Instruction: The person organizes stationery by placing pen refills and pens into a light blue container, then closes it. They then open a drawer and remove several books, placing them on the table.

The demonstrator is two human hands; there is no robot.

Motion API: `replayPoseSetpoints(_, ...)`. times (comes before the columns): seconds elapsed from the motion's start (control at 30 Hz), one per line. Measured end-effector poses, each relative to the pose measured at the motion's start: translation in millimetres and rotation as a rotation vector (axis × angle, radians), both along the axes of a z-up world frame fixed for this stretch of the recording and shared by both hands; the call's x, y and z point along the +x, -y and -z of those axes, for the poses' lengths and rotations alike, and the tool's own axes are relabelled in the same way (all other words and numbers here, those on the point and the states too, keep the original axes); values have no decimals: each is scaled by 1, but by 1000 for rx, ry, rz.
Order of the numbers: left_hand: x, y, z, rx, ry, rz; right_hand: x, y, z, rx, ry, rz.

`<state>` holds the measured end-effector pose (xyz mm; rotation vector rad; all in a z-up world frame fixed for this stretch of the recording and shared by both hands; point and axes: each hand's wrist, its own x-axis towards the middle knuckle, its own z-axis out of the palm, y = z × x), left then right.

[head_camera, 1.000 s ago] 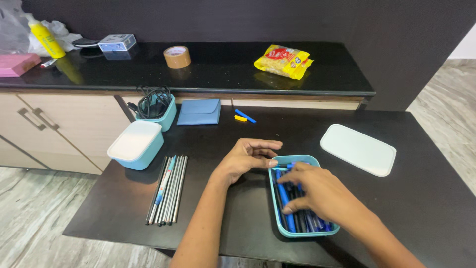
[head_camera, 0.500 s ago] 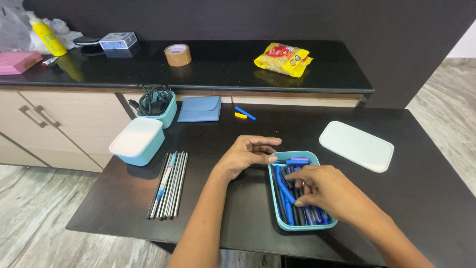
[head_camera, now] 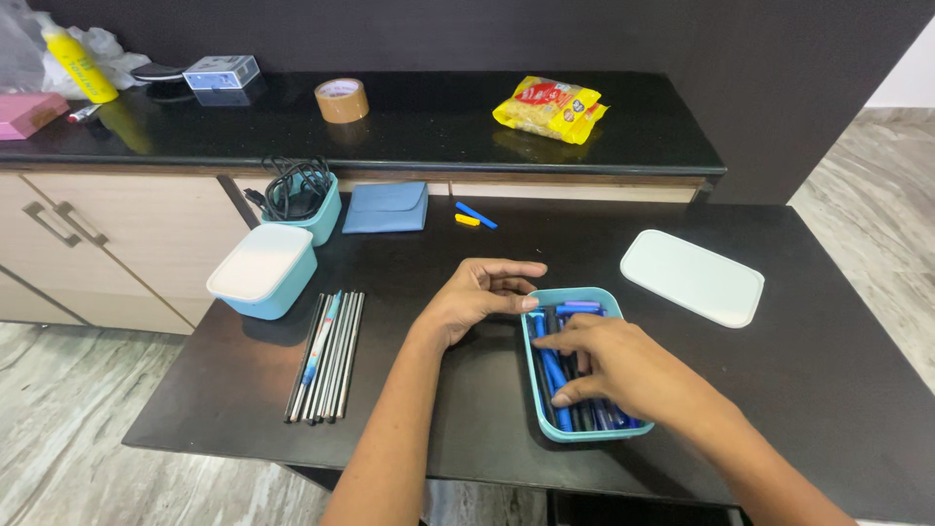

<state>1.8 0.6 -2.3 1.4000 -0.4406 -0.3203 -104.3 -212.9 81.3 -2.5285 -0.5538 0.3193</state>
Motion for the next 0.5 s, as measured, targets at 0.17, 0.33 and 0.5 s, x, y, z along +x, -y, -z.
replayPoseSetpoints(0.17, 0, 0, 0, 1, 4, 13, -8, 0, -8, -21, -119, 166)
replayPoseSetpoints(0.33, -2, 0, -1, 21, 12, -7, 2, -2, -10, 37, -12, 86)
replayPoseSetpoints(0.5, -2, 0, -1, 12, 1, -7, 11, -3, -2, 21, 1, 70)
